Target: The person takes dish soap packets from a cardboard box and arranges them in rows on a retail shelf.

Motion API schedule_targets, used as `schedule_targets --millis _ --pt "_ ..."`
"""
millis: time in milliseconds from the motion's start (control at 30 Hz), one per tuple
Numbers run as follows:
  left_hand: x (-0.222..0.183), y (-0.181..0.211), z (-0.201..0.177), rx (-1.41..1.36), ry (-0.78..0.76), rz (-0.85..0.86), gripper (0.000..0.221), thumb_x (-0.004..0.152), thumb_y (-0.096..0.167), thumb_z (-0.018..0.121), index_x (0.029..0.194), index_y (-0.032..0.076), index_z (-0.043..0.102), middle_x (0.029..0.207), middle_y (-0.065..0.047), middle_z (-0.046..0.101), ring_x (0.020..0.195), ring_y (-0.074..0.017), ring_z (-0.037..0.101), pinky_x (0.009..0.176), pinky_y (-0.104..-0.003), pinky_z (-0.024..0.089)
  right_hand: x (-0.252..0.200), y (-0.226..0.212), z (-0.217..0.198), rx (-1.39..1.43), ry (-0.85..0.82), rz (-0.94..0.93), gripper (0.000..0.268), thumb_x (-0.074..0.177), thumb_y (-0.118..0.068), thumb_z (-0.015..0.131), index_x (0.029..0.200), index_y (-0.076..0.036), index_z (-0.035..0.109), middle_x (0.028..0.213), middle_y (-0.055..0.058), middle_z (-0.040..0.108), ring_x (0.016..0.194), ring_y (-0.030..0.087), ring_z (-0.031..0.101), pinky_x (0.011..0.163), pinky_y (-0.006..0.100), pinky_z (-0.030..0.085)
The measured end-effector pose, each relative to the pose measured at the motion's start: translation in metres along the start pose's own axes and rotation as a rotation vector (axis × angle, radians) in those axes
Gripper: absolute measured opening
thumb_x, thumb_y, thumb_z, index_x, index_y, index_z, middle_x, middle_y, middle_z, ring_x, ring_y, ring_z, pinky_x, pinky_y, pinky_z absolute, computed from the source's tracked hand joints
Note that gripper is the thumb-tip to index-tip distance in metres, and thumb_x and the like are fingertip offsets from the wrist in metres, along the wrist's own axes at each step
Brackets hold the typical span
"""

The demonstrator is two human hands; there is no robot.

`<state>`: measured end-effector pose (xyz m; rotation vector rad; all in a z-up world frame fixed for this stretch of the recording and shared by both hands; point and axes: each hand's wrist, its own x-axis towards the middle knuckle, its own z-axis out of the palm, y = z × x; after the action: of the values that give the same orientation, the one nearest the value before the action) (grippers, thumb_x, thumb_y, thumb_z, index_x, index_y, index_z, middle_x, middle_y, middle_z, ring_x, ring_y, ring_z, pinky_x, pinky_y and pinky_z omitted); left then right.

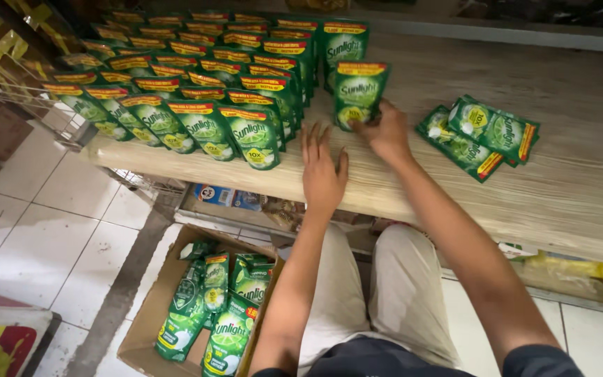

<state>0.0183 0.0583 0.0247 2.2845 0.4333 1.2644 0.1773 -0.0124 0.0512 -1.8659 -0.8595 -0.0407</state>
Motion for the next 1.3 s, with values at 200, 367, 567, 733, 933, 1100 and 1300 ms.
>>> schedule_targets --millis 200,367,567,733,933,1100,1300 --pt "-0.001 0.0 0.001 -0.005 -0.061 -0.057 0.043 0.098 0.018 0.065 0.136 0.0 0.058 0.156 -0.019 0.044 0.151 -0.0467 0.031 0.119 -0.051 0.037 0.045 0.024 0.028 0.054 0.032 -0.045 0.045 0.08 -0.017 0.09 0.114 0.001 0.067 0.099 0.014 0.078 0.082 0.019 0.076 0.071 0.031 0.06" --pt "0.0 0.001 0.0 0.008 -0.04 -0.035 0.037 0.097 0.018 0.067 0.13 0.001 0.064 0.155 -0.018 0.046 0.15 -0.0471 0.033 0.119 -0.051 0.038 0.05 0.033 0.047 0.058 0.092 -0.08 0.044 0.083 -0.017 0.088 0.112 0.002 0.061 0.093 0.015 0.076 0.078 0.02 0.076 0.068 0.031 0.06" --pt "0.0 0.005 0.003 0.061 -0.037 -0.04 0.036 0.098 0.019 0.066 0.129 0.002 0.065 0.155 -0.019 0.046 0.15 -0.0469 0.033 0.118 -0.051 0.039 0.047 0.034 0.049 0.073 0.085 -0.093 0.039 0.086 -0.015 0.086 0.107 0.002 0.058 0.088 0.015 0.074 0.075 0.02 0.075 0.066 0.032 0.06" --pt "0.002 0.009 0.001 0.092 -0.054 -0.058 0.034 0.099 0.021 0.065 0.127 0.002 0.067 0.155 -0.019 0.046 0.15 -0.046 0.032 0.118 -0.05 0.039 0.05 0.031 0.052 0.089 0.082 -0.059 0.04 0.086 -0.016 0.087 0.107 0.002 0.057 0.086 0.014 0.075 0.075 0.018 0.076 0.066 0.03 0.062" --pt "0.002 0.011 -0.001 0.108 -0.043 -0.048 0.033 0.099 0.021 0.065 0.126 0.002 0.067 0.154 -0.018 0.047 0.152 -0.0451 0.031 0.119 -0.05 0.038 0.049 0.031 0.051 0.114 0.09 -0.065 0.039 0.086 -0.017 0.087 0.105 0.002 0.059 0.085 0.013 0.075 0.074 0.017 0.075 0.065 0.03 0.061" --pt "0.0 0.011 0.0 0.103 -0.023 -0.047 0.032 0.099 0.02 0.066 0.125 0.003 0.068 0.152 -0.018 0.048 0.152 -0.0448 0.032 0.12 -0.05 0.038 0.051 0.03 0.052 0.085 0.083 -0.048 0.037 0.087 -0.018 0.086 0.103 0.003 0.06 0.085 0.014 0.075 0.073 0.017 0.075 0.065 0.029 0.061" --pt "-0.001 0.007 0.003 0.112 -0.029 -0.035 0.031 0.098 0.019 0.066 0.124 0.002 0.068 0.151 -0.018 0.049 0.15 -0.045 0.033 0.12 -0.049 0.038 0.05 0.022 0.047 0.064 0.05 -0.053 0.036 0.089 -0.018 0.085 0.104 0.005 0.061 0.091 0.017 0.076 0.078 0.019 0.076 0.068 0.029 0.062"
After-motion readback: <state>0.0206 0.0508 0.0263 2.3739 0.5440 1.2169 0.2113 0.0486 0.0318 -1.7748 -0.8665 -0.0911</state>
